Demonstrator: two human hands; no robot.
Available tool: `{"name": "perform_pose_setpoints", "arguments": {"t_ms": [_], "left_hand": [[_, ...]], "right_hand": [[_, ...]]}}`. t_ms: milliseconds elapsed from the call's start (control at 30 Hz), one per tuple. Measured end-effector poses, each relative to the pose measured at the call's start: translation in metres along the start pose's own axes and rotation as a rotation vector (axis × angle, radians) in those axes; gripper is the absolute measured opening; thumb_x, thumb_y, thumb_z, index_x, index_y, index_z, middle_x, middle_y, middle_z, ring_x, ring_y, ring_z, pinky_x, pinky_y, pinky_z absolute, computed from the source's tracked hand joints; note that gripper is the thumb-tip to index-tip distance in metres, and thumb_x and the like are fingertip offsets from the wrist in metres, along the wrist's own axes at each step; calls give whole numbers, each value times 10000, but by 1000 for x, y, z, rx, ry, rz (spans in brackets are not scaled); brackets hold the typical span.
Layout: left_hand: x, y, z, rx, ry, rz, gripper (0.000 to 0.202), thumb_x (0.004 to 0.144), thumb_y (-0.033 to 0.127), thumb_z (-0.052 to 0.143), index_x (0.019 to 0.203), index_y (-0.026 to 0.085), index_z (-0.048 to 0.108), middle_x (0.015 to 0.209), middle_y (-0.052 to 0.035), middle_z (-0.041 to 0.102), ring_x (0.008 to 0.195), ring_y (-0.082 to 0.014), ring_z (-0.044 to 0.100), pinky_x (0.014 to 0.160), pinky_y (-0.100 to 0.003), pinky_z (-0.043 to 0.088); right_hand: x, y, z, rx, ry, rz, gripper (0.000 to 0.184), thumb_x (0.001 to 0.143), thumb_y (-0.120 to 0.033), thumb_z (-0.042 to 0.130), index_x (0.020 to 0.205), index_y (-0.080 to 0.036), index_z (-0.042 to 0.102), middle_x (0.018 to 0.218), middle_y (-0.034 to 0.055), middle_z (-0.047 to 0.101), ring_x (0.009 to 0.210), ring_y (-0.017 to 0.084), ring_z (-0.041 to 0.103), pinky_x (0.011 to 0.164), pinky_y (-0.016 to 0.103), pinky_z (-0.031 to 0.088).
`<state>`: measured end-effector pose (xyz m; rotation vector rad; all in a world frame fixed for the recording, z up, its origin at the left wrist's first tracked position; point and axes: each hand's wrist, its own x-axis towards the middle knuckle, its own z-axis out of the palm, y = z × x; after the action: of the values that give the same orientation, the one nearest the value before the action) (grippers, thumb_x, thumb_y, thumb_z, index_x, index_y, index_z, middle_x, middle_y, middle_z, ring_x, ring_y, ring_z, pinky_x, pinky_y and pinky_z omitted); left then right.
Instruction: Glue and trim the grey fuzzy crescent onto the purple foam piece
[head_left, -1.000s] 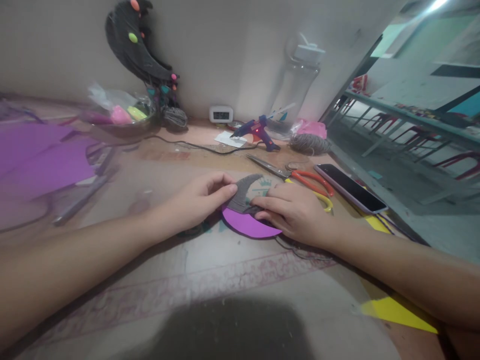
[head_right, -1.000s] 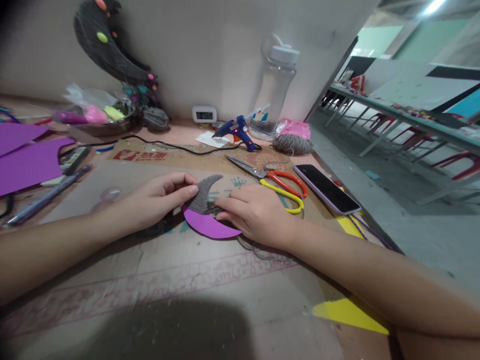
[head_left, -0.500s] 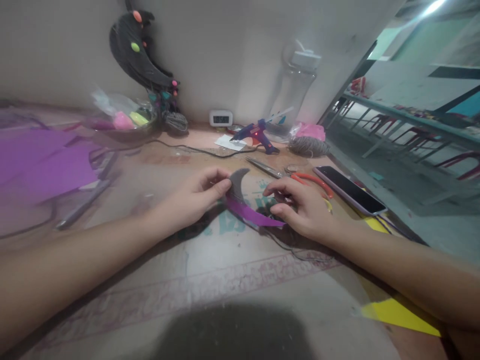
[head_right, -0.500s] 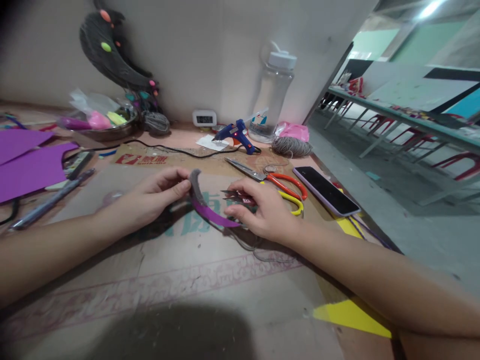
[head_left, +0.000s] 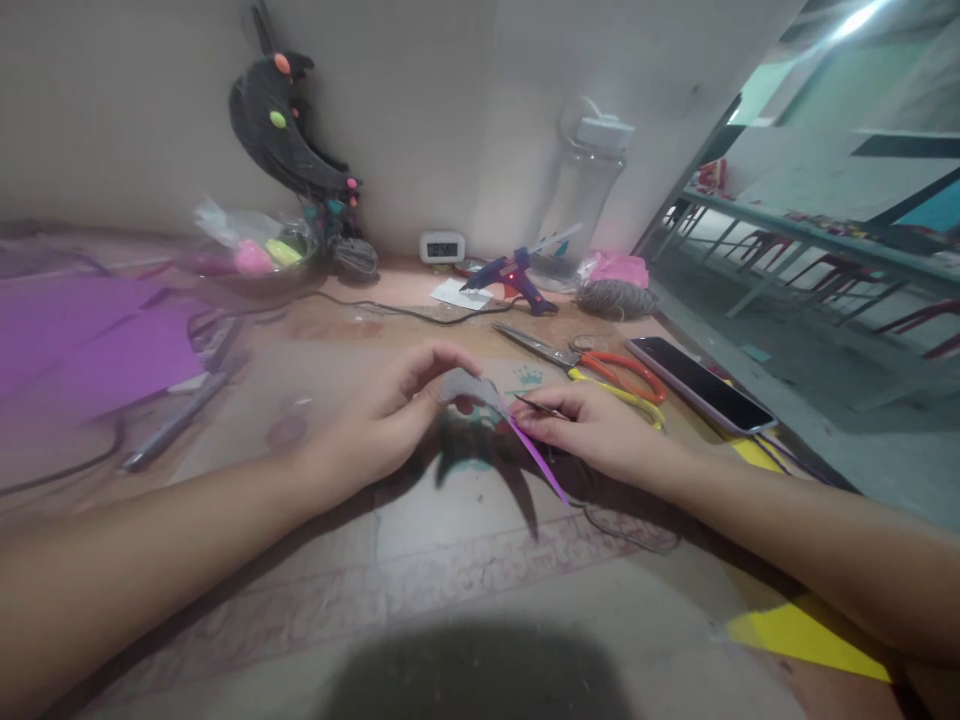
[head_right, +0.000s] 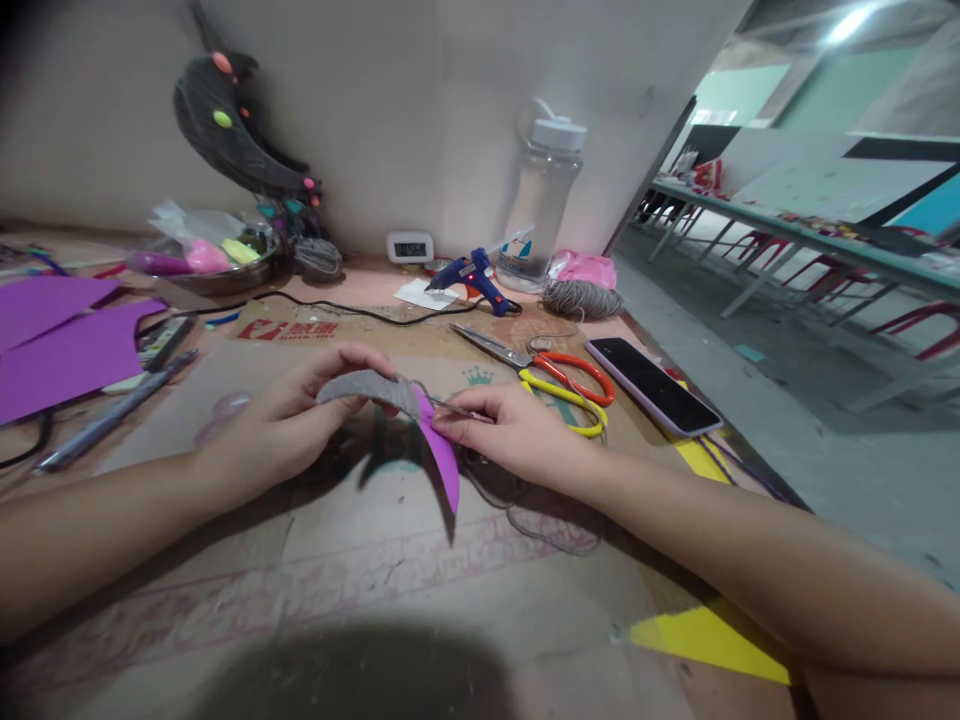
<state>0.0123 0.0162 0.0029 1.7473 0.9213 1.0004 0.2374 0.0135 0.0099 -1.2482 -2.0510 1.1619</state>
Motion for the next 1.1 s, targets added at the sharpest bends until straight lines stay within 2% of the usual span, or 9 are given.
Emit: {"name": "perform_pose_setpoints", "arguments": {"t_ms": [100, 200, 367, 467, 567, 667, 867, 967, 1100], "left_hand": [[2, 2, -1, 54, 14, 32, 200, 824, 179, 551, 1017, 217, 581, 1020, -38, 671, 941, -186, 625, 812, -283, 507], [7, -2, -1, 72, 3, -17, 348, 797, 189, 608, 1142, 215, 576, 1113, -47, 672, 1025, -201, 615, 886, -294, 488], [14, -7, -4, 106, -189, -53, 189, 831, 323, 621, 955, 197, 686, 987, -36, 724, 958, -223, 641, 849, -313, 503], [13, -8, -7, 135, -251, -40, 190, 836, 328, 622, 948, 201, 707, 886, -26, 719, 867, -212, 647, 765, -295, 512], [10, -10, -7, 143, -234, -114, 241, 824, 386, 646, 979, 209, 702, 888, -27, 718, 797, -202, 647, 660, -271, 510], [9, -12, -5, 71, -196, -187, 281, 817, 431, 656, 1000, 225, 709, 916, -31, 730, 791, -197, 656, 601, -248, 501], [11, -10, -5, -44, -95, -236, 240, 821, 416, 672, 1001, 265, 726, 980, -10, 745, 885, -172, 664, 756, -256, 517], [11, -9, -5, -47, -114, -293, 264, 823, 426, 666, 999, 237, 720, 952, -31, 748, 818, -184, 666, 661, -266, 520], [12, -10, -3, -86, -144, -238, 253, 791, 347, 714, 1022, 244, 715, 1037, -23, 743, 917, -184, 660, 733, -260, 519]], "right_hand": [[1, 5, 3, 233, 40, 107, 261, 785, -405, 673, 724, -157, 622, 634, -28, 558, 564, 85, 499, 546, 226, 394], [1, 8, 7, 350, 112, 130, 294, 762, -429, 697, 729, -158, 587, 606, -46, 506, 524, 70, 448, 498, 212, 347], [-1, 4, 10, 239, 171, 106, 270, 757, -396, 694, 683, -158, 589, 579, -45, 497, 513, 68, 429, 489, 212, 336], [-2, 2, 10, 207, 211, 90, 282, 751, -415, 687, 661, -164, 596, 577, -34, 521, 527, 83, 456, 512, 225, 384], [-2, 3, 10, 175, 261, 68, 279, 746, -425, 682, 666, -169, 609, 616, -19, 557, 562, 96, 487, 552, 240, 419], [-2, 4, 9, 113, 245, 49, 261, 768, -408, 660, 669, -172, 612, 627, -16, 563, 570, 99, 494, 553, 237, 413], [-3, 4, 9, -71, 131, -45, 297, 860, -351, 567, 630, -166, 593, 581, -32, 516, 541, 81, 451, 505, 207, 357], [-4, 5, 9, -102, 116, -69, 302, 860, -361, 580, 629, -166, 584, 599, -35, 518, 558, 79, 453, 526, 206, 358], [-5, 4, 9, -111, 121, -66, 299, 860, -356, 574, 627, -170, 570, 590, -40, 498, 549, 77, 434, 523, 208, 340]]}}
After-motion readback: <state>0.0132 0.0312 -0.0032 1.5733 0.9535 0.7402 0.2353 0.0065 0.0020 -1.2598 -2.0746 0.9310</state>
